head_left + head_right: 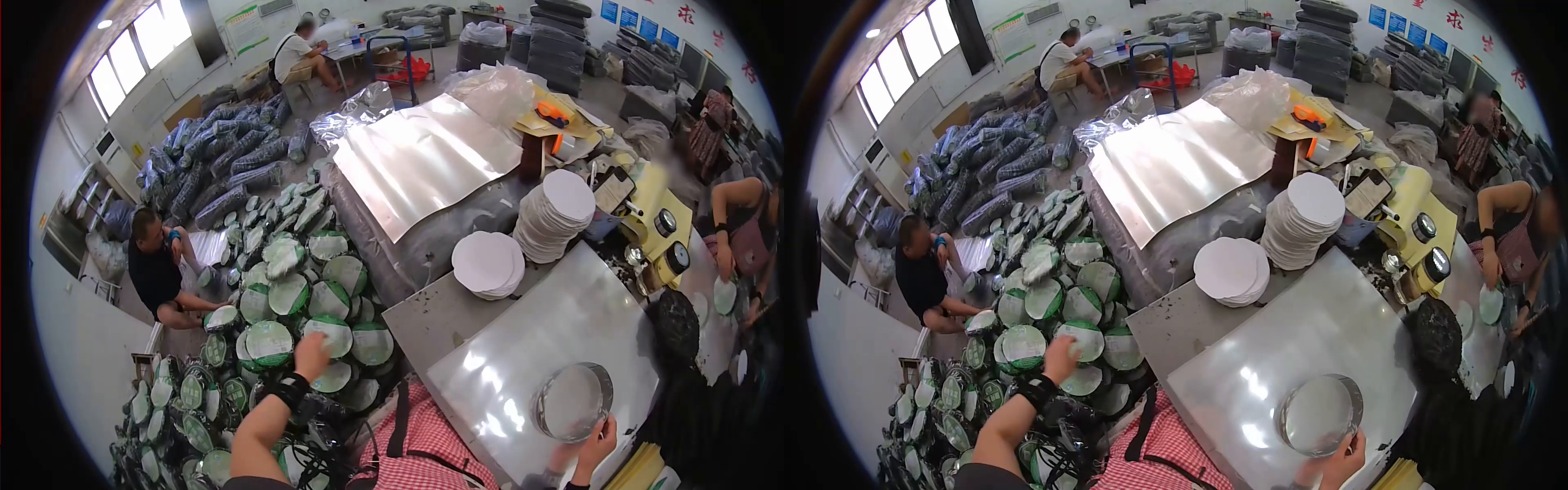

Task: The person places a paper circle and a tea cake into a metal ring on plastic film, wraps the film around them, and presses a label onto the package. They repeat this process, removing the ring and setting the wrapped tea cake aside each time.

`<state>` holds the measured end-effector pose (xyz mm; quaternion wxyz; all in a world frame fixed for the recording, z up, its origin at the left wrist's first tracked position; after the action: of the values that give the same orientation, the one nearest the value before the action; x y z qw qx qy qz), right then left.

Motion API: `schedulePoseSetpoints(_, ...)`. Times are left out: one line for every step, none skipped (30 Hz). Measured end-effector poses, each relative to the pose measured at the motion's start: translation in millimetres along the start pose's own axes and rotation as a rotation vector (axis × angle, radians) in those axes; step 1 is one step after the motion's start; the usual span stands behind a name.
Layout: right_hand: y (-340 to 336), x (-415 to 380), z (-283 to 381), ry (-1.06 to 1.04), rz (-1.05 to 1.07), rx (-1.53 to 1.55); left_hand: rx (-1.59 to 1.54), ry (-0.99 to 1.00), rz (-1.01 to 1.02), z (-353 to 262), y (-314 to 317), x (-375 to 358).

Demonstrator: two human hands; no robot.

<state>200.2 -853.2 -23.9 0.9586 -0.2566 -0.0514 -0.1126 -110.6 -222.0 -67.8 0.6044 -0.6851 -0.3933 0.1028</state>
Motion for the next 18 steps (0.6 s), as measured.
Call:
schedulePoseSetpoints(-3, -1, 6, -0.019, 0.021, -0.033, 0.067, 0.025, 0.314, -31, 12, 3)
schedulePoseSetpoints(-3, 1, 10, -0.039, 0.041, -0.064, 0.042, 0.279, 0.463, -40, 45, -3)
schedulePoseSetpoints(-5, 1, 4, -0.051, 0.057, -0.128, -0.039, 0.450, 0.514, -39, 89, -16)
schedulePoseSetpoints(-5, -2, 7, -0.057, 0.058, -0.151, -0.123, 0.621, 0.561, -42, 127, -30)
schedulePoseSetpoints(-5, -3, 15, -0.066, 0.058, -0.169, 0.007, 0.764, 0.657, -53, 154, -32)
schedulePoseSetpoints(-5, -6, 19, -0.071, 0.056, -0.185, 0.144, 0.908, 0.752, -64, 174, -32)
schedulePoseSetpoints(-8, -6, 17, -0.161, 0.101, -0.244, 0.261, 0.832, 0.855, -68, 179, -25)
schedulePoseSetpoints(-6, -8, 10, 0.014, 0.041, -0.059, 0.375, 0.741, 0.955, -66, 178, -20)
schedulePoseSetpoints(-2, -15, 49, 0.011, 0.048, -0.203, 0.498, 0.654, 1.050, -65, 177, -15)
schedulePoseSetpoints(-2, -18, 81, 0.008, 0.055, -0.363, 0.545, 0.649, 1.097, -23, 205, -29)
schedulePoseSetpoints(-4, -16, 80, 0.009, 0.073, -0.383, 0.592, 0.645, 1.145, 19, 233, -44)
schedulePoseSetpoints(-5, -14, 75, 0.009, 0.092, -0.398, 0.638, 0.641, 1.193, 60, 259, -58)
schedulePoseSetpoints(-4, -15, 71, 0.016, 0.113, -0.412, 0.788, 0.689, 1.086, 103, 267, -69)
schedulePoseSetpoints(-2, -14, 70, 0.004, 0.100, -0.438, 0.940, 0.723, 0.982, 142, 270, -79)
schedulePoseSetpoints(-1, -13, 69, -0.008, 0.090, -0.464, 0.810, 0.471, 1.016, 179, 253, -73)
schedulePoseSetpoints(0, -13, 69, -0.022, 0.083, -0.490, 0.675, 0.216, 1.036, 201, 231, -60)
schedulePoseSetpoints(2, -12, 70, -0.045, 0.075, -0.507, 0.669, 0.100, 1.057, 216, 213, -53)
schedulePoseSetpoints(2, -12, 68, -0.038, 0.074, -0.529, 0.660, -0.016, 1.071, 215, 179, -37)
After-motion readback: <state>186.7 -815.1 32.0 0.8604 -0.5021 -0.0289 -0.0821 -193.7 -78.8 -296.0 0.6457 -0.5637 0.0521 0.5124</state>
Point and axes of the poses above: each hand's wrist, its own x-axis towards the middle knuckle, its own y-axis out of the palm, z = x × y, the point moved 3 cm from there along x, towards the middle knuckle, and after that the axes turned 7 degrees about -z, right-handed, at the moved point
